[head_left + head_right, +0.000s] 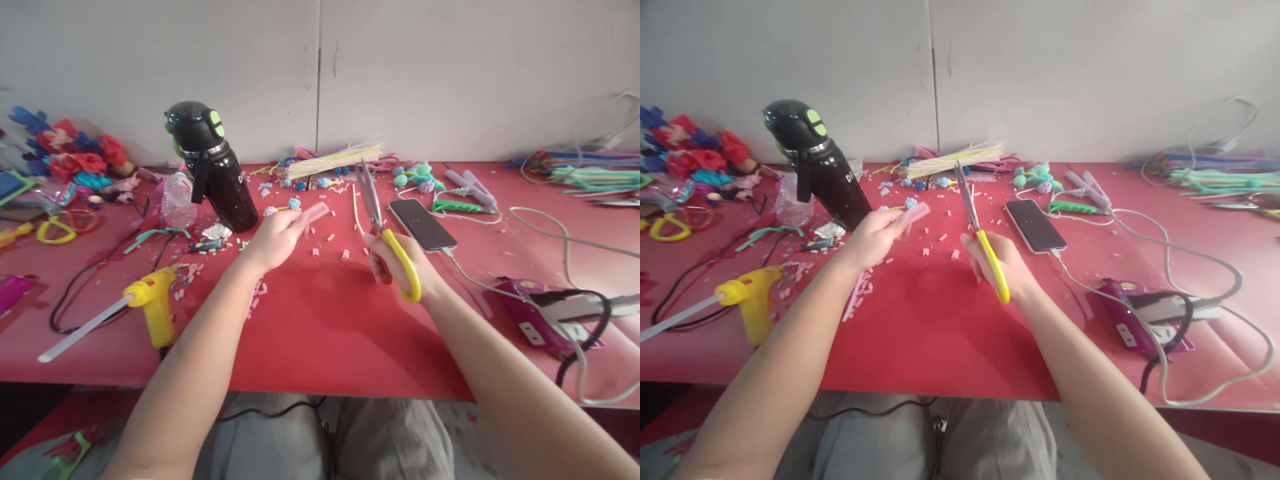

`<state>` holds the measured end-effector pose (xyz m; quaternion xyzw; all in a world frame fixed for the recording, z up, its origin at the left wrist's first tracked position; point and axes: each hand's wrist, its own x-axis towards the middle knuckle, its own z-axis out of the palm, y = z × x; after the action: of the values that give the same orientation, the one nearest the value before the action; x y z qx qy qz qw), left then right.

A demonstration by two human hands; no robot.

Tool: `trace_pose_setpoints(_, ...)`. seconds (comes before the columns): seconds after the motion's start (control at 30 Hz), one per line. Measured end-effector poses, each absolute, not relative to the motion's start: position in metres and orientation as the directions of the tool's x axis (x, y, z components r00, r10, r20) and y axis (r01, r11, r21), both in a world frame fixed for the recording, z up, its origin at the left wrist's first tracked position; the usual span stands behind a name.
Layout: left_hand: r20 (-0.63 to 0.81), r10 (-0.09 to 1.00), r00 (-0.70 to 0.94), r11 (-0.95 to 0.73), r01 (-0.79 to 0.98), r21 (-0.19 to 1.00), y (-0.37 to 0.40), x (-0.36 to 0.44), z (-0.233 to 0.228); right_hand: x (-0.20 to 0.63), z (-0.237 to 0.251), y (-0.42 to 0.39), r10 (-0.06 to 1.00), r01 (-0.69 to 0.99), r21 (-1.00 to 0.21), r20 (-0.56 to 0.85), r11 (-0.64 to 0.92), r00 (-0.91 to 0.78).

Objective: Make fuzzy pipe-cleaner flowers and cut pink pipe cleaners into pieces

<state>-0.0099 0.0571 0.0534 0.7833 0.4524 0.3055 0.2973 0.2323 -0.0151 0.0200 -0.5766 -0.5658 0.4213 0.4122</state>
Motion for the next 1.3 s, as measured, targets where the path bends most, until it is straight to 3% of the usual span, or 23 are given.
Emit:
trace_pose_setpoints(0.13, 0.351, 0.908, 0.227, -0.419, 0.481, 0.77, 0.066, -0.018, 0.049, 0.233, 0.025, -0.022, 0.993, 0.466, -0.884, -0.071, -0.02, -0.092)
trace_pose_setpoints(0.23, 0.393, 0.899, 0.192, -0.436, 0.461, 0.773, 0.066, -0.019, 0.048, 0.23, 0.024, -0.025, 0.989, 0.557, -0.83, -0.066, 0.021, -0.136)
trace_pose_setpoints(0.47, 0.314, 0.906, 0.284, -0.422, 0.55, 0.721, 0.053, -0.008, 0.058, 0.225, 0.025, -0.025, 0.987, 0.577, -0.816, -0.06, 0.036, -0.147)
trace_pose_setpoints(0.87, 0.281, 0.87, 0.405, -0.475, 0.533, 0.701, 0.053, -0.004, 0.051, 0.222, 0.022, -0.025, 0.99, 0.631, -0.775, -0.056, 0.04, -0.132)
trace_pose_setpoints(1.03, 0.284, 0.865, 0.413, -0.484, 0.54, 0.689, 0.053, -0.004, 0.052, 0.221, 0.03, -0.026, 0.994, 0.735, -0.674, -0.022, 0.067, -0.111)
trace_pose_setpoints(1.13, 0.262, 0.866, 0.426, -0.48, 0.558, 0.677, 0.054, -0.004, 0.05, 0.22, 0.037, -0.028, 0.991, 0.788, -0.616, -0.087, 0.024, -0.098)
trace_pose_setpoints(1.3, 0.157, 0.872, 0.464, -0.43, 0.57, 0.7, 0.06, -0.001, 0.041, 0.217, 0.052, -0.028, 0.95, 0.794, -0.59, -0.307, -0.147, -0.052)
